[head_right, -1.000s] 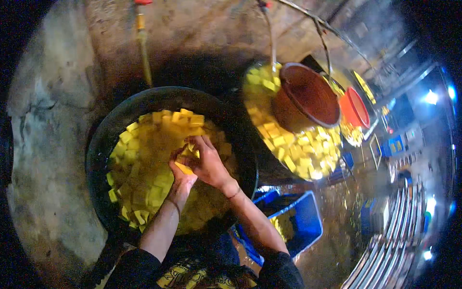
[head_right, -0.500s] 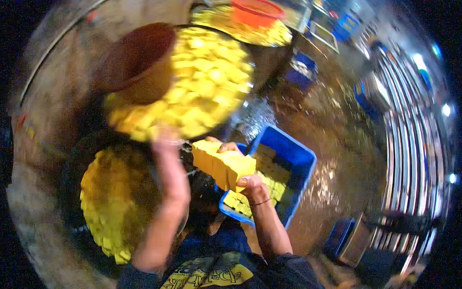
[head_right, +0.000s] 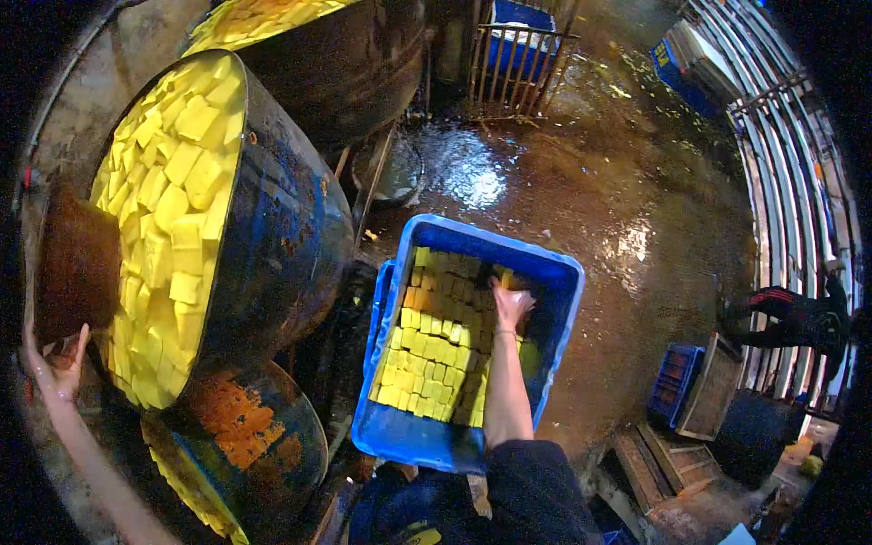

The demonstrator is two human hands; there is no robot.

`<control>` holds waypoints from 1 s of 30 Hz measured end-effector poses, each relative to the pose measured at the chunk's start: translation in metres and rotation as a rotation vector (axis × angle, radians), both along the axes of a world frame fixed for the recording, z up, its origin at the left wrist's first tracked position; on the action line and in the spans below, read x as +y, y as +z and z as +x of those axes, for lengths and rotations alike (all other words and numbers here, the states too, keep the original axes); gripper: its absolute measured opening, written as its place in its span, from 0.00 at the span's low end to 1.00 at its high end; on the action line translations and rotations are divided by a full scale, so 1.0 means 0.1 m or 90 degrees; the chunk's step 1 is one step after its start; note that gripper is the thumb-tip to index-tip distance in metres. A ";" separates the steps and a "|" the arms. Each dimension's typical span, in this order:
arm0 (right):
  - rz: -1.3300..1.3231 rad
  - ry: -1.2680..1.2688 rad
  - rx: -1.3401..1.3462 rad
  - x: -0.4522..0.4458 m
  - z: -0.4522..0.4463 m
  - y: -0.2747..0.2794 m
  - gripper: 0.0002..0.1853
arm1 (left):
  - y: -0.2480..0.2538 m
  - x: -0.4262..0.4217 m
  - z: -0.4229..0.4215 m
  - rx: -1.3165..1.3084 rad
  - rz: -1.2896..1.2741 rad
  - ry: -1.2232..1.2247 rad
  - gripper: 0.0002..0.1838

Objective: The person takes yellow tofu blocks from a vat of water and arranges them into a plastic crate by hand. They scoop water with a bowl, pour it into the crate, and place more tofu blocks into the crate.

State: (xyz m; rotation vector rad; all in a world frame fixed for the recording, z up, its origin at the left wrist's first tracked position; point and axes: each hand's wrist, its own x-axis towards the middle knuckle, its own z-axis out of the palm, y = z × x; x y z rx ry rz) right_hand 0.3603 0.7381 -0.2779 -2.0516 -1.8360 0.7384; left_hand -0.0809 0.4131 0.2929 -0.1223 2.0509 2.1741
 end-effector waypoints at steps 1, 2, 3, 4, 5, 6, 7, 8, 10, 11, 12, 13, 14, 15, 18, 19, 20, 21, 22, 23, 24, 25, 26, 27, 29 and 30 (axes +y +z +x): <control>0.040 0.039 -0.112 0.05 0.01 -0.48 0.40 | -0.02 -0.10 -0.12 0.009 -0.003 0.006 0.42; 0.059 0.059 -0.168 0.07 -0.15 -0.48 0.40 | -0.04 -0.30 -0.31 -0.092 0.126 0.013 0.42; 0.079 0.076 -0.225 0.09 -0.32 -0.45 0.39 | -0.05 -0.43 -0.39 -0.193 0.256 0.018 0.41; 0.129 0.102 -0.322 0.12 -0.35 -0.73 0.38 | -0.05 -0.44 -0.34 -0.184 0.257 0.026 0.41; 0.132 0.113 -0.318 0.09 -0.39 -0.68 0.38 | -0.06 -0.41 -0.25 -0.208 0.366 0.063 0.42; 0.102 0.087 -0.231 0.05 -0.35 -0.58 0.38 | -0.05 -0.40 -0.15 -0.234 0.477 0.102 0.44; 0.075 0.060 -0.147 0.03 -0.27 -0.37 0.37 | -0.04 -0.43 -0.07 -0.231 0.511 0.063 0.47; 0.053 0.034 -0.061 0.05 -0.22 -0.10 0.36 | -0.02 -0.52 0.06 -0.230 0.523 0.073 0.47; 0.008 -0.015 0.114 0.05 -0.13 0.49 0.35 | 0.04 -0.85 0.34 -0.250 0.665 0.013 0.45; 0.104 0.029 0.116 -0.13 -0.12 0.77 0.33 | 0.06 -1.07 0.49 -0.248 0.723 -0.011 0.45; 0.201 0.074 0.120 -0.39 -0.19 1.09 0.31 | 0.09 -1.29 0.64 -0.248 0.780 -0.035 0.45; 0.115 0.110 0.301 -0.68 -0.32 1.61 0.26 | 0.12 -1.56 0.87 -0.252 0.844 -0.055 0.43; 0.060 0.175 0.377 -1.04 -0.41 2.09 0.23 | 0.05 -1.81 1.18 -0.221 0.867 -0.067 0.41; -0.078 0.240 0.510 -1.38 -0.47 2.40 0.20 | 0.04 -2.14 1.48 -0.175 0.879 -0.063 0.39; -0.328 0.512 0.639 -2.60 -0.59 3.54 0.14 | -0.24 -3.02 2.76 0.152 0.623 0.126 0.32; -0.379 0.594 0.697 -3.05 -0.57 3.82 0.12 | -0.38 -3.25 3.22 0.266 0.397 0.263 0.30; -0.510 0.677 0.699 -3.42 -0.47 4.09 0.12 | -0.52 -3.46 3.69 0.329 0.168 0.403 0.29; -0.598 0.760 0.731 -3.82 -0.36 4.13 0.12 | -0.65 -3.67 4.18 0.358 -0.010 0.501 0.27; -0.625 0.923 0.705 -4.17 -0.22 4.14 0.18 | -0.74 -3.87 4.70 0.367 -0.161 0.585 0.25; -0.797 0.957 0.668 -4.56 -0.02 4.13 0.23 | -0.88 -4.04 5.23 0.358 -0.290 0.646 0.23; -0.972 0.980 0.602 -4.93 0.19 4.14 0.28 | -1.06 -4.19 5.76 0.332 -0.398 0.678 0.22; -1.061 1.045 0.560 -5.28 0.34 4.36 0.36 | -1.27 -4.32 6.28 0.287 -0.463 0.686 0.21; -1.109 1.093 0.511 -5.67 0.55 4.28 0.36 | -1.64 -4.50 6.77 0.225 -0.458 0.668 0.23; -1.181 1.037 0.448 -6.05 0.79 4.11 0.38 | -2.00 -4.68 7.25 0.162 -0.456 0.647 0.25; -1.195 0.962 0.221 -6.79 1.06 4.07 0.39 | -2.23 -4.80 7.63 0.030 -0.332 0.751 0.31; -1.156 0.933 0.067 -7.17 1.14 4.10 0.38 | -2.04 -4.76 7.38 -0.019 0.156 0.955 0.33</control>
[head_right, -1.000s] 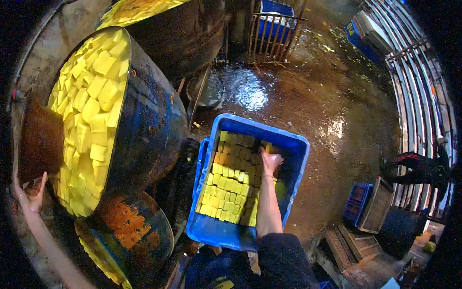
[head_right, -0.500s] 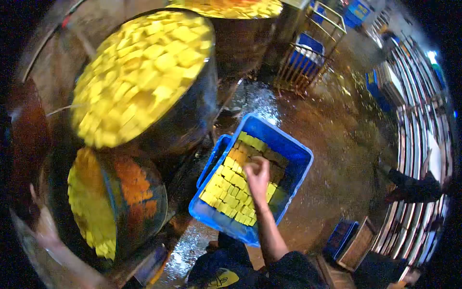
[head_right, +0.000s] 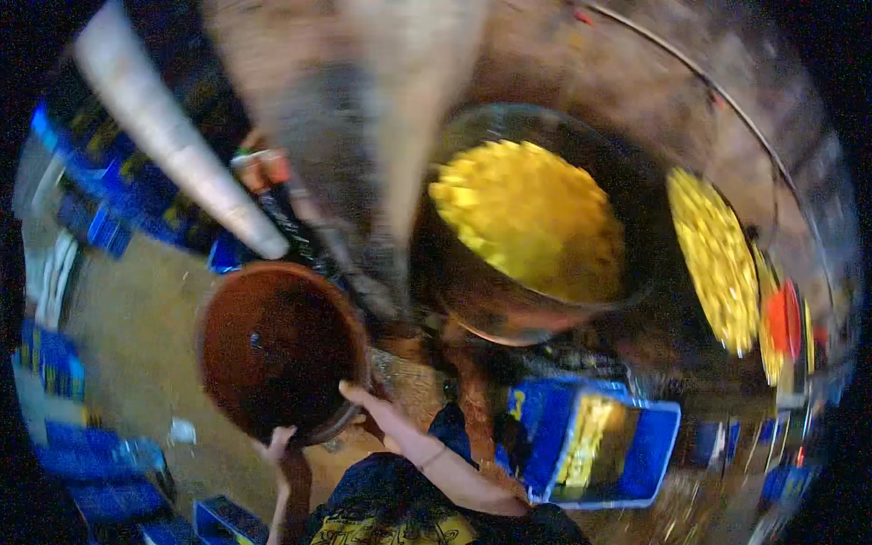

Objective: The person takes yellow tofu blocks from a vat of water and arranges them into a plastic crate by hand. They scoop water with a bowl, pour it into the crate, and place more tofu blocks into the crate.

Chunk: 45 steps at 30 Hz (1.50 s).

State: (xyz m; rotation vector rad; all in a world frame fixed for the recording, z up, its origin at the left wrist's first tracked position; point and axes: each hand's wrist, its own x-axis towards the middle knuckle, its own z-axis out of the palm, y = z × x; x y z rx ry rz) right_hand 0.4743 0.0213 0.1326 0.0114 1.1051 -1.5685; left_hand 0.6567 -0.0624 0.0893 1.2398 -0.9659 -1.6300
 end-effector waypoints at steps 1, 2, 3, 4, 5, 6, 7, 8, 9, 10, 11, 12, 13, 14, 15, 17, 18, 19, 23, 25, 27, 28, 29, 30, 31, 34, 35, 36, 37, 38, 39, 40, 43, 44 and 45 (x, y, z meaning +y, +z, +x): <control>0.102 0.061 -0.047 -0.38 0.08 -0.12 0.34 | -0.02 -0.16 0.03 -0.003 -0.039 0.016 0.34; 0.159 0.103 -0.063 -0.70 0.15 -0.31 0.32 | -0.11 -0.37 0.08 -0.011 -0.075 0.025 0.36; 0.213 0.146 -0.081 -1.03 0.22 -0.51 0.30 | -0.23 -0.64 0.14 -0.008 -0.074 0.059 0.36; 0.191 0.175 0.008 -1.31 0.25 -0.80 0.23 | -0.37 -0.92 0.22 -0.010 -0.092 0.003 0.37; 0.164 0.201 0.090 -1.63 0.25 -1.23 0.16 | -0.42 -1.18 0.27 -0.017 -0.109 -0.056 0.37; 0.176 0.176 0.110 -2.10 0.26 -2.07 0.07 | -0.06 -1.39 0.27 0.105 -0.012 -0.055 0.38; 0.161 0.191 0.207 -2.49 0.23 -2.12 0.07 | -0.20 -1.57 0.41 0.077 0.006 0.010 0.39; 0.151 0.201 0.307 -2.89 0.20 -2.16 0.07 | -0.35 -1.73 0.58 0.051 0.022 0.072 0.39; 0.233 0.123 0.399 -3.35 0.20 -2.20 0.06 | -0.49 -1.85 0.78 0.050 0.017 0.093 0.39; 0.258 0.160 0.451 -3.64 0.17 -1.80 0.07 | -0.60 -1.95 0.99 -0.025 0.010 0.105 0.39; 0.248 0.033 0.321 -4.10 0.14 -2.08 0.18 | -0.72 -1.99 1.17 -0.103 0.003 0.116 0.39; 0.196 -0.068 0.477 -4.47 0.00 -2.21 0.25 | -0.84 -2.04 1.33 -0.120 0.040 0.172 0.38; 0.162 -0.167 0.644 -4.83 -0.14 -2.34 0.34 | -0.98 -2.03 1.51 -0.139 0.078 0.228 0.37; 0.253 -0.187 0.751 -5.11 -0.30 -2.54 0.39 | -1.22 -2.00 1.72 -0.167 0.115 0.277 0.38; 0.358 -0.210 0.848 -5.39 -0.46 -2.75 0.46 | -1.46 -1.94 1.91 -0.196 0.151 0.324 0.39; 0.376 -0.175 0.865 -5.58 -0.73 -2.91 0.51 | -1.77 -1.75 2.16 -0.332 0.306 0.410 0.36; 0.420 -0.111 0.798 -5.67 -0.84 -3.04 0.52 | -1.94 -1.55 2.35 -0.399 0.320 0.359 0.39; 0.441 -0.046 0.750 -5.66 -0.94 -3.25 0.54 | -2.04 -1.45 2.45 -0.454 0.349 0.328 0.39; 0.745 0.128 0.852 -5.84 -0.93 -4.14 0.56 | -2.15 -1.55 2.59 -0.569 0.474 0.238 0.38; 0.732 0.092 0.599 -6.05 -0.95 -4.45 0.55 | -2.18 -1.69 2.64 -0.595 0.511 0.208 0.38; 0.736 0.035 0.559 -6.25 -1.03 -5.04 0.51 | -2.19 -1.85 2.66 -0.607 0.533 0.185 0.37; 0.728 -0.029 0.517 -6.37 -1.06 -5.44 0.47 | -2.20 -1.91 2.70 -0.614 0.539 0.177 0.37; 0.669 -0.066 0.422 -6.33 -1.19 -5.95 0.41 | -2.22 -1.96 2.73 -0.620 0.542 0.169 0.37; 0.605 -0.105 0.330 -6.31 -1.31 -6.27 0.35 | -2.23 -2.01 2.76 -0.623 0.542 0.158 0.37; 0.542 -0.135 0.128 -6.43 -1.26 -5.46 0.21 | -2.26 -2.07 2.79 -0.627 0.539 0.150 0.37; 0.253 -0.177 0.032 -6.17 -1.26 -5.35 0.15 | -2.35 -2.22 2.93 -0.636 0.516 0.118 0.36; 0.235 -0.183 0.005 -6.13 -1.29 -5.25 0.11 | -2.38 -2.26 3.00 -0.638 0.505 0.109 0.36; 0.232 -0.197 0.013 -6.03 -1.29 -5.14 0.11 | -2.42 -2.29 3.06 -0.641 0.493 0.095 0.36; 0.177 -0.215 -0.038 -5.96 -1.23 -4.97 0.11 | -2.45 -2.34 3.12 -0.641 0.477 0.082 0.35; 0.119 -0.231 -0.086 -5.91 -1.18 -4.77 0.10 | -2.49 -2.39 3.17 -0.641 0.456 0.067 0.35; 0.118 -0.221 -0.109 -5.85 -1.14 -4.55 0.10 | -2.55 -2.43 3.26 -0.643 0.436 0.055 0.35; 0.069 -0.213 -0.074 -5.74 -1.05 -4.34 0.11 | -2.60 -2.48 3.36 -0.646 0.405 0.043 0.35; 0.071 -0.193 -0.107 -5.57 -0.59 -3.31 0.05 | -2.86 -2.59 3.86 -0.668 0.268 -0.009 0.34; 0.076 -0.217 -0.107 -5.50 -0.40 -2.93 0.05 | -2.98 -2.63 4.09 -0.680 0.187 -0.028 0.34; 0.055 -0.225 -0.165 -5.41 -0.34 -3.10 0.04 | -3.11 -2.72 4.33 -0.691 0.097 -0.049 0.34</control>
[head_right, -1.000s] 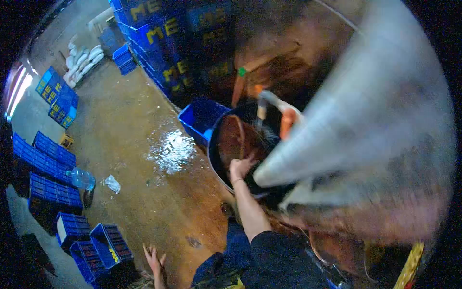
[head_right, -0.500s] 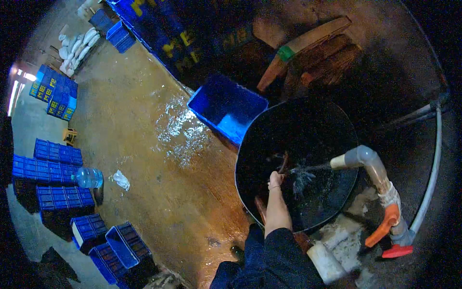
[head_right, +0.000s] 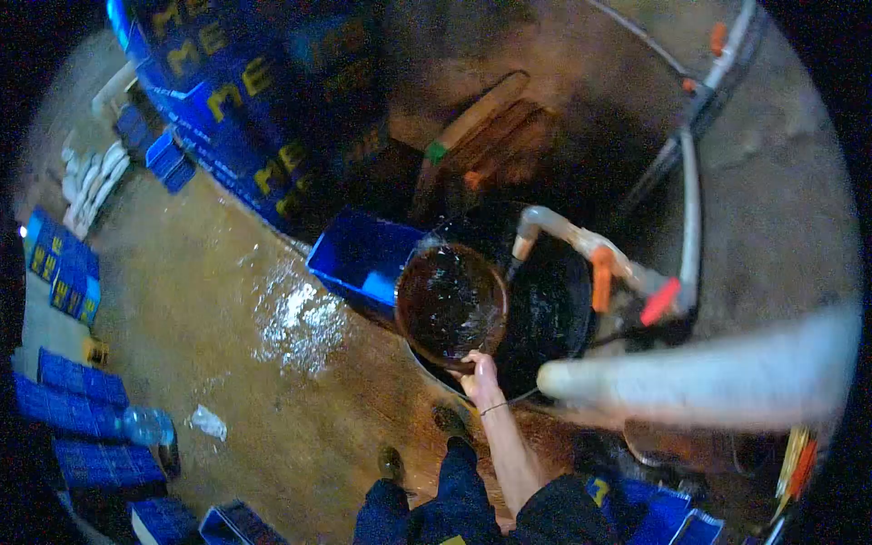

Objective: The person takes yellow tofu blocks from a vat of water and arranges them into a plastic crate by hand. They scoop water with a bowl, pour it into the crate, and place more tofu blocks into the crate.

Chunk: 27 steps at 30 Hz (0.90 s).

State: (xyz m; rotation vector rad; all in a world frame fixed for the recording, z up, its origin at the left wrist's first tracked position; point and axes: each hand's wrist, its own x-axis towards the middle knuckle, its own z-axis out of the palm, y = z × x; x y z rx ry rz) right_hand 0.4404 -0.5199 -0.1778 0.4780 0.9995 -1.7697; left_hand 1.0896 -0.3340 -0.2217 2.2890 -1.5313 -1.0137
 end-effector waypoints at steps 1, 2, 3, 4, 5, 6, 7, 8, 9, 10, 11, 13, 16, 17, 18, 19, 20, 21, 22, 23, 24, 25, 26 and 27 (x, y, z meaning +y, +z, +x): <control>-0.001 -0.017 0.023 0.08 0.24 0.42 0.05 | -0.01 -0.17 0.14 -0.004 -0.064 -0.059 0.34; -0.003 -0.016 0.045 0.21 0.40 0.53 0.06 | -0.06 -0.38 0.22 0.020 -0.045 -0.061 0.34; -0.001 -0.014 0.065 0.37 0.56 0.65 0.07 | -0.03 -0.65 0.22 0.042 -0.025 -0.063 0.35; -0.002 0.009 0.054 0.51 0.77 0.97 0.09 | -0.14 -0.91 0.36 0.013 -0.046 -0.136 0.34; 0.007 -0.037 0.013 0.64 0.97 1.13 0.09 | -0.26 -1.14 0.50 -0.018 -0.071 -0.206 0.36; -0.003 -0.062 -0.016 0.83 1.20 1.28 0.10 | -0.11 -1.29 0.39 0.078 -0.007 -0.138 0.34; -0.014 -0.090 -0.044 1.04 1.42 1.42 0.10 | 0.17 -1.47 0.17 0.169 0.053 -0.055 0.32; -0.007 -0.098 -0.049 1.26 1.65 1.68 0.09 | 0.61 -1.66 -0.17 0.245 0.108 0.033 0.31; 0.000 -0.115 -0.057 1.50 1.83 1.85 0.09 | 0.49 -1.80 -0.14 0.278 0.124 0.017 0.30; -0.032 -0.105 -0.098 1.77 2.00 1.72 0.08 | 0.50 -1.91 -0.19 0.312 0.142 0.002 0.30; -0.069 -0.099 -0.135 2.07 2.21 1.58 0.08 | 0.44 -2.06 -0.29 0.386 0.174 0.022 0.28; -0.039 -0.159 -0.131 2.67 2.60 1.69 0.07 | 0.47 -1.97 -0.61 0.342 0.147 -0.199 0.28; 0.016 -0.298 -0.187 3.61 3.08 1.81 0.06 | -0.12 -1.82 -1.17 0.408 0.298 -0.176 0.28; 0.051 -0.231 0.132 4.01 3.21 1.76 0.05 | -0.21 -1.69 -1.53 0.395 0.321 -0.224 0.28; 0.131 -0.218 0.433 4.41 3.35 1.72 0.04 | -0.16 -1.46 -1.85 0.364 0.334 -0.316 0.28; 0.328 -0.065 0.893 4.84 3.43 1.73 0.03 | -0.06 -1.13 -2.25 0.349 0.336 -0.450 0.29; 0.411 -0.004 0.922 5.24 3.54 1.48 0.02 | 0.05 -0.76 -2.63 0.344 0.339 -0.559 0.29; 0.385 0.015 0.681 5.62 3.63 1.60 0.04 | 0.25 -0.32 -2.98 0.351 0.345 -0.645 0.30; 0.374 -0.145 0.459 5.95 3.63 1.78 0.07 | 0.39 0.09 -3.27 0.412 0.365 -0.685 0.31; 0.338 -0.301 0.230 6.16 3.70 1.88 0.11 | 0.54 0.50 -3.56 0.475 0.388 -0.722 0.31; 0.296 -0.421 0.235 6.41 3.73 1.87 0.14 | 0.59 0.88 -3.82 0.464 0.393 -0.742 0.31; 0.258 -0.535 0.247 6.72 3.71 1.86 0.18 | 0.52 1.36 -4.11 0.503 0.430 -0.800 0.33; 0.255 -0.564 0.190 7.04 3.70 1.87 0.20 | 0.48 1.81 -4.38 0.541 0.466 -0.856 0.34; 0.277 -0.603 0.203 7.31 3.63 2.04 0.20 | 0.54 2.23 -4.63 0.578 0.502 -0.910 0.36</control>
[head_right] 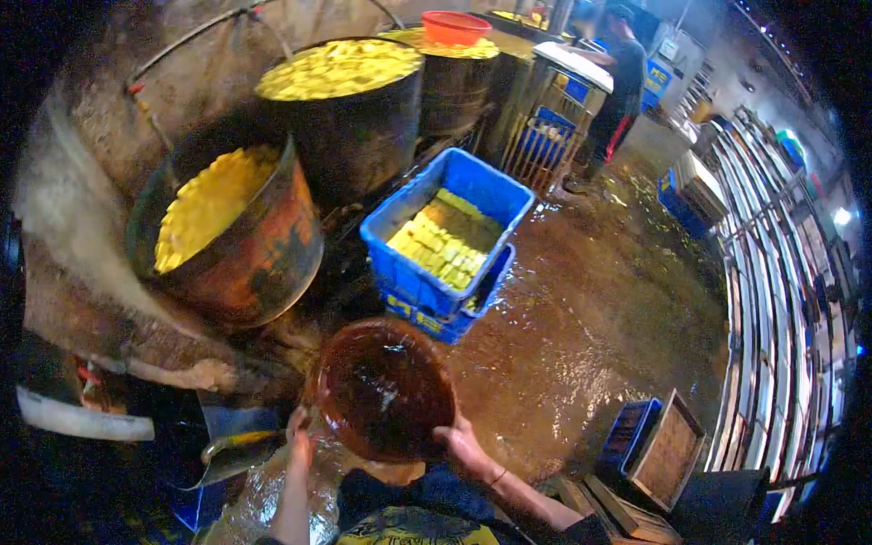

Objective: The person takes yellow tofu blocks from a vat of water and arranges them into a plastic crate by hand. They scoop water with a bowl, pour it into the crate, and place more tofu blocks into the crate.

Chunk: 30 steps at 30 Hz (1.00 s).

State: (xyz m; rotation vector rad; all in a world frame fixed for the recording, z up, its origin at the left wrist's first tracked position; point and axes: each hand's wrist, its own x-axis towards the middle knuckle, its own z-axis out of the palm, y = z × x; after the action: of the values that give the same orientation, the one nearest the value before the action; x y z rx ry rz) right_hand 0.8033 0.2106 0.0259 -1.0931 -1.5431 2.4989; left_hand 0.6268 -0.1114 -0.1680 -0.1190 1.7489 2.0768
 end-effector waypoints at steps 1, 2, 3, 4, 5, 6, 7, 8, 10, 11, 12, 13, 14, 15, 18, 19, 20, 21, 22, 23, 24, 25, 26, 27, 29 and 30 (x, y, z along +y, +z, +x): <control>0.027 -0.026 -0.031 0.30 -0.04 0.04 0.20 | 0.23 0.50 -0.22 0.017 0.026 -0.027 0.35; 0.054 -0.051 -0.063 0.55 -0.09 0.08 0.21 | 0.47 1.01 -0.43 0.033 0.052 -0.052 0.35; -0.079 -0.160 -0.012 0.70 -0.23 0.32 0.22 | 0.62 1.43 -0.65 0.037 0.025 -0.073 0.35; -0.120 -0.212 0.046 0.90 -0.35 0.43 0.21 | 0.74 1.84 -0.85 0.041 -0.001 -0.094 0.34; -0.085 -0.229 0.041 1.12 -0.43 0.40 0.21 | 0.96 2.25 -1.02 0.043 0.032 -0.112 0.29; -0.052 -0.245 0.032 1.33 -0.51 0.35 0.20 | 1.17 2.63 -1.18 0.041 0.062 -0.129 0.25; -0.051 -0.247 0.023 1.50 -0.63 0.38 0.20 | 1.27 3.00 -1.38 0.023 0.041 -0.150 0.26; -0.069 -0.267 0.034 1.68 -0.78 0.41 0.18 | 1.32 3.33 -1.59 0.006 0.021 -0.171 0.28; -0.082 -0.287 0.040 2.03 -1.05 0.33 0.16 | 1.01 3.91 -2.05 0.054 0.057 -0.218 0.29; -0.079 -0.294 0.025 2.22 -1.19 0.17 0.13 | 0.94 4.17 -2.25 0.047 0.060 -0.217 0.29; -0.078 -0.303 0.007 2.37 -1.30 0.07 0.11 | 0.88 4.41 -2.41 0.121 0.017 -0.250 0.29; -0.103 -0.326 0.010 2.43 -1.52 0.20 0.06 | 0.79 4.60 -2.56 0.195 -0.028 -0.286 0.29; -0.105 -0.335 0.004 2.50 -1.69 0.17 0.06 | 0.71 4.77 -2.71 0.189 -0.029 -0.295 0.29; -0.098 -0.363 -0.037 2.57 -1.85 0.12 0.05 | 0.62 4.95 -2.90 0.363 -0.071 -0.352 0.30; -0.141 -0.386 -0.088 2.79 -2.13 -0.38 0.06 | 0.30 5.41 -3.42 0.640 -0.163 -0.465 0.31; -0.139 -0.419 -0.072 2.82 -2.34 -0.31 0.10 | 0.12 5.51 -3.58 0.623 -0.194 -0.492 0.31; -0.138 -0.454 -0.058 2.83 -2.54 -0.21 0.14 | -0.08 5.59 -3.70 0.595 -0.227 -0.520 0.31; -0.135 -0.478 -0.070 2.86 -2.66 -0.36 0.14 | -0.28 5.65 -3.80 0.571 -0.266 -0.539 0.31; -0.127 -0.494 -0.079 2.92 -2.75 -0.47 0.13 | -0.50 5.72 -3.89 0.548 -0.305 -0.555 0.32; -0.139 -0.471 -0.135 2.97 -2.77 -0.54 0.16 | -0.71 5.73 -3.96 0.527 -0.346 -0.572 0.32; -0.146 -0.476 -0.152 3.05 -2.82 -0.63 0.16 | -0.90 5.75 -4.01 0.510 -0.390 -0.591 0.32; -0.124 -0.452 -0.161 3.14 -2.84 -0.75 0.17 | -1.08 5.75 -4.05 0.489 -0.437 -0.614 0.32; -0.102 -0.427 -0.172 3.21 -2.91 -0.77 0.18 | -1.26 5.70 -4.05 0.470 -0.484 -0.640 0.32; -0.073 -0.410 -0.173 3.31 -2.98 -0.79 0.18 | -1.43 5.62 -4.03 0.449 -0.532 -0.667 0.33; -0.035 -0.323 -0.217 3.54 -2.96 -0.92 0.17 | -1.74 5.45 -3.96 0.410 -0.624 -0.718 0.33; 0.005 -0.280 -0.228 3.66 -2.99 -0.97 0.16 | -1.86 5.38 -3.92 0.394 -0.664 -0.741 0.33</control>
State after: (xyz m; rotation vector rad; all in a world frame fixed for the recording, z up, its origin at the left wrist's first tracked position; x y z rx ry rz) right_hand 0.5044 0.5763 -0.0710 -1.7306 -1.1914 2.0835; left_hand 0.2346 0.4266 -0.3540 1.0536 2.2064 0.2898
